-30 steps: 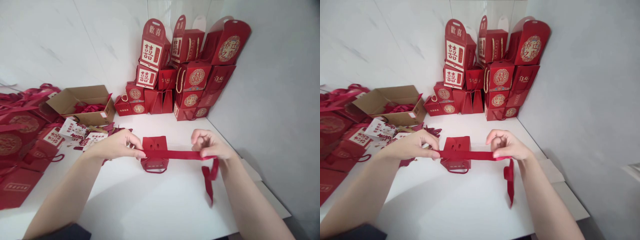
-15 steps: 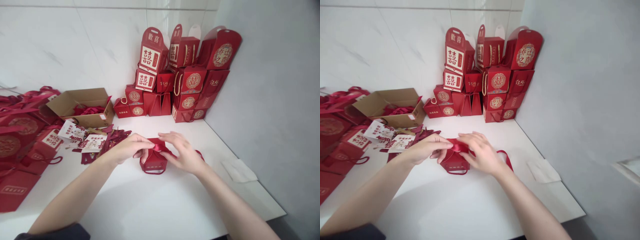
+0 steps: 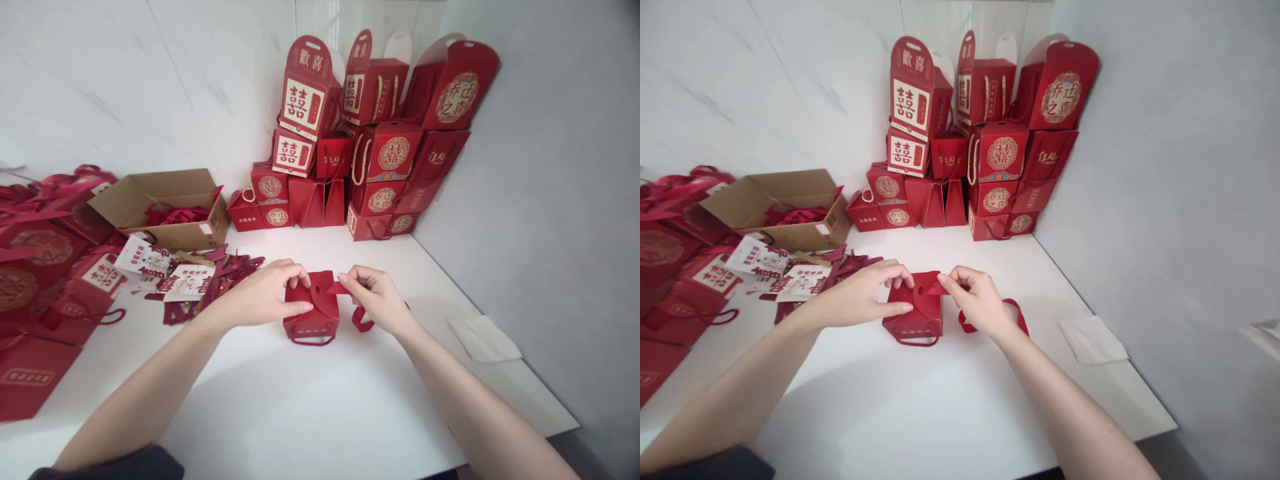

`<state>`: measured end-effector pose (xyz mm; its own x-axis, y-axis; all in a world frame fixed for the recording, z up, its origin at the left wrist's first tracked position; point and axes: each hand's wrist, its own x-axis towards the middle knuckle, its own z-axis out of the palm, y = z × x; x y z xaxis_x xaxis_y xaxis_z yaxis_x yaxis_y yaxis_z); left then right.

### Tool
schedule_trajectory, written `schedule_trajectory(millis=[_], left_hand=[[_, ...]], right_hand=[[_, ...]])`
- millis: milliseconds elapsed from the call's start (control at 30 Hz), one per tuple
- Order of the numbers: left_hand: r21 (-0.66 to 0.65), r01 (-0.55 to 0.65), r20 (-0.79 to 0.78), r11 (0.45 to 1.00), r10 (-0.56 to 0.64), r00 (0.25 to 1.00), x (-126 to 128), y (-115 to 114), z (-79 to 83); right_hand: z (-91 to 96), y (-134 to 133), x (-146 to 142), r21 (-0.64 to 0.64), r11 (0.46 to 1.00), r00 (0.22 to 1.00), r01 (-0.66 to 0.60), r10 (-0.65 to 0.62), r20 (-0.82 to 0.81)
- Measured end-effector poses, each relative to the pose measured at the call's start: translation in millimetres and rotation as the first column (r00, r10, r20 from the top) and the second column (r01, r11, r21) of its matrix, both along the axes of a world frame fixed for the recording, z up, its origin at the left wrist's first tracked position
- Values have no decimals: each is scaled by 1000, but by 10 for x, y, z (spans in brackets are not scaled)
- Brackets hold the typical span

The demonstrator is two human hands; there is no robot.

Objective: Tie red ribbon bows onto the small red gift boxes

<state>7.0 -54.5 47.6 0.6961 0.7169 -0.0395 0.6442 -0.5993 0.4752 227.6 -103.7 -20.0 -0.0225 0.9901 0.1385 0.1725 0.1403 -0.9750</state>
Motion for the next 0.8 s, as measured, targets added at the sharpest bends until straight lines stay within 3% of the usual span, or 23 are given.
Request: schedule_trajectory(millis=[400,600,800], left_hand=[[-27,11,99,1000,-9,995,137,-49,-119],[-95,22,159,995,-7,987,122,3,-127],[-144,-7,175,990,33,984,88,8,-107]], right_hand=[[-3,-49,-113,49,994,995,102,-103,14],[53,-52,-240,137,981,977,136,-155,146],[77,-35,-163,168,973,965,157,-187,182]])
